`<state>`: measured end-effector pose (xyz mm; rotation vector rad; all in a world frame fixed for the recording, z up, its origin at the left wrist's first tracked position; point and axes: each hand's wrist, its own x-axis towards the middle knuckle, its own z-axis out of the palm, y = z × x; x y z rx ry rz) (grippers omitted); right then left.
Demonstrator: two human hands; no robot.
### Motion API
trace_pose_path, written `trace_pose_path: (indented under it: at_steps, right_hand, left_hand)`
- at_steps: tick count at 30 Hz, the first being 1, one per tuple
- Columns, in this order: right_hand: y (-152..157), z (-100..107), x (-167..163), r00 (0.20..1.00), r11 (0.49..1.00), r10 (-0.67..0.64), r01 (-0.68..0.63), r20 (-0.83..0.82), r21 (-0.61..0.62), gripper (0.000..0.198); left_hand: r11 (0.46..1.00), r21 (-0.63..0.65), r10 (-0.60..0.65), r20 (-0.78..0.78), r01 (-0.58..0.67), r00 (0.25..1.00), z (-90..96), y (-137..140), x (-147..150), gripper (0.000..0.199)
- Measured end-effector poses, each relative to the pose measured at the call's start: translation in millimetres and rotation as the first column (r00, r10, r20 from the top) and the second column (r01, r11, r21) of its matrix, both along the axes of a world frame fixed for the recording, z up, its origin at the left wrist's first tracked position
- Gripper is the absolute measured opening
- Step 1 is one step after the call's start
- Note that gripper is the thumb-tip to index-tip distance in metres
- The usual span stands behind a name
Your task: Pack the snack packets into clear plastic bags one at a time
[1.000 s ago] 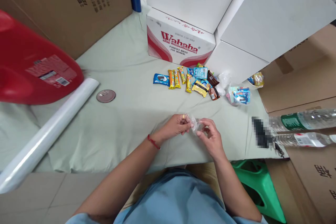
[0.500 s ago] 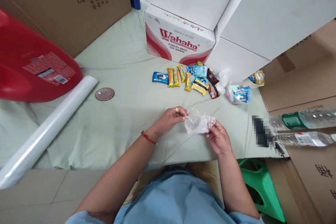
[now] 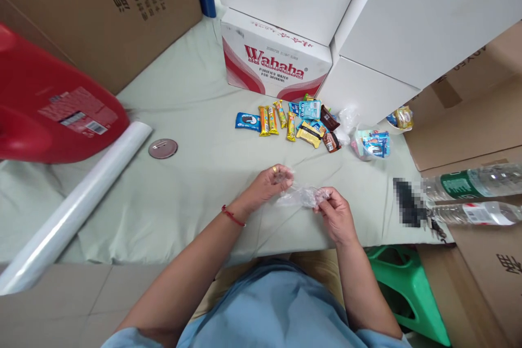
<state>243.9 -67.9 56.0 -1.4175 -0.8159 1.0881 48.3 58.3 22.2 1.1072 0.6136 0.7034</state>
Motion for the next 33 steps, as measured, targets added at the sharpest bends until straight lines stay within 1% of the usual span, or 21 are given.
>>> trace_pose_path:
  at_steps: [1, 3, 5, 6, 7, 9, 11, 12, 14, 15, 18, 20, 22, 24, 28, 30, 33]
  right_hand:
    - [1.2, -1.6, -0.1, 0.999, 1.0, -0.016, 0.016, 0.037, 0.004, 0.027]
    - [4.1, -4.1, -0.1, 0.99, 0.994, -0.11, 0.108, 0.093, 0.026, 0.027]
    - [6.5, -4.3, -0.7, 0.967, 0.972, -0.235, 0.232, 0.1, 0.043, 0.032]
    - [7.2, -3.6, -1.8, 0.958, 0.962, -0.274, 0.272, 0.087, 0.038, 0.033]
    - [7.9, -2.7, -3.5, 0.956, 0.959, -0.285, 0.283, 0.072, 0.025, 0.035]
    - [9.9, -1.5, -8.8, 0.972, 0.974, -0.227, 0.228, 0.065, -0.008, 0.04]
    - [14.5, -3.3, -15.2, 0.98, 0.987, -0.152, 0.156, 0.125, -0.024, 0.043]
    - [18.0, -5.5, -18.1, 0.977, 0.989, -0.138, 0.144, 0.164, -0.028, 0.045]
    - [26.1, -12.0, -21.7, 0.969, 0.987, -0.153, 0.161, 0.193, -0.027, 0.052]
    - [29.8, -15.4, -22.1, 0.969, 0.984, -0.17, 0.177, 0.177, -0.027, 0.051]
    - [35.8, -21.5, -17.2, 0.979, 0.98, -0.192, 0.194, 0.076, -0.031, 0.036]
    - [34.0, -20.5, -10.1, 0.977, 0.977, -0.212, 0.213, 0.017, -0.031, 0.032]
    - [28.9, -17.1, -1.4, 0.969, 0.969, -0.244, 0.243, -0.035, -0.036, 0.035]
    - [22.6, -13.8, 7.4, 0.96, 0.962, -0.27, 0.267, -0.072, -0.05, 0.038]
    - [11.9, -12.6, 20.4, 0.958, 0.959, -0.279, 0.274, -0.066, -0.073, 0.041]
    - [8.8, -13.6, 23.5, 0.963, 0.961, -0.268, 0.264, -0.041, -0.081, 0.04]
    - [7.3, -14.2, 24.1, 0.97, 0.966, -0.243, 0.241, -0.006, -0.09, 0.039]
  left_hand:
    - [0.999, 0.041, 0.008, -0.032, -0.007, 0.999, -0.1, 0.0, -0.2, 0.048]
    - [0.993, 0.105, 0.066, -0.063, -0.059, 0.996, -0.5, 0.5, -0.3, 0.047]
    - [0.98, 0.144, 0.147, -0.051, -0.139, 0.988, -0.8, 0.7, 0.3, 0.046]
    - [0.971, 0.163, 0.182, -0.046, -0.172, 0.982, -1.0, 0.4, 1.0, 0.046]
    - [0.964, 0.188, 0.203, -0.046, -0.191, 0.978, -1.2, -0.1, 1.7, 0.045]
    - [0.951, 0.248, 0.205, -0.053, -0.186, 0.977, -1.5, -1.7, 3.3, 0.044]
    - [0.945, 0.288, 0.177, -0.048, -0.156, 0.983, -1.4, -3.5, 4.3, 0.044]
    - [0.946, 0.289, 0.164, -0.038, -0.146, 0.986, -1.1, -4.1, 4.3, 0.045]
    - [0.958, 0.249, 0.153, -0.015, -0.145, 0.988, -0.3, -4.3, 3.5, 0.045]
    - [0.965, 0.215, 0.154, -0.005, -0.149, 0.988, 0.0, -3.7, 2.7, 0.045]
    - [0.972, 0.099, 0.211, 0.019, -0.212, 0.977, -1.0, 0.5, 0.3, 0.045]
    - [0.955, 0.028, 0.296, 0.026, -0.296, 0.955, -3.7, 4.1, -0.3, 0.047]
    - [0.928, -0.021, 0.372, 0.03, -0.371, 0.928, -6.7, 6.9, 0.0, 0.048]
    - [0.913, -0.042, 0.408, 0.036, -0.407, 0.912, -8.7, 8.1, 1.1, 0.05]
    - [0.913, -0.079, 0.404, 0.047, -0.4, 0.914, -8.4, 7.2, 3.2, 0.051]
    - [0.913, -0.122, 0.399, 0.071, -0.39, 0.914, -7.0, 7.0, 3.3, 0.049]
    - [0.901, -0.212, 0.413, 0.151, -0.378, 0.898, -3.7, 7.7, 2.1, 0.046]
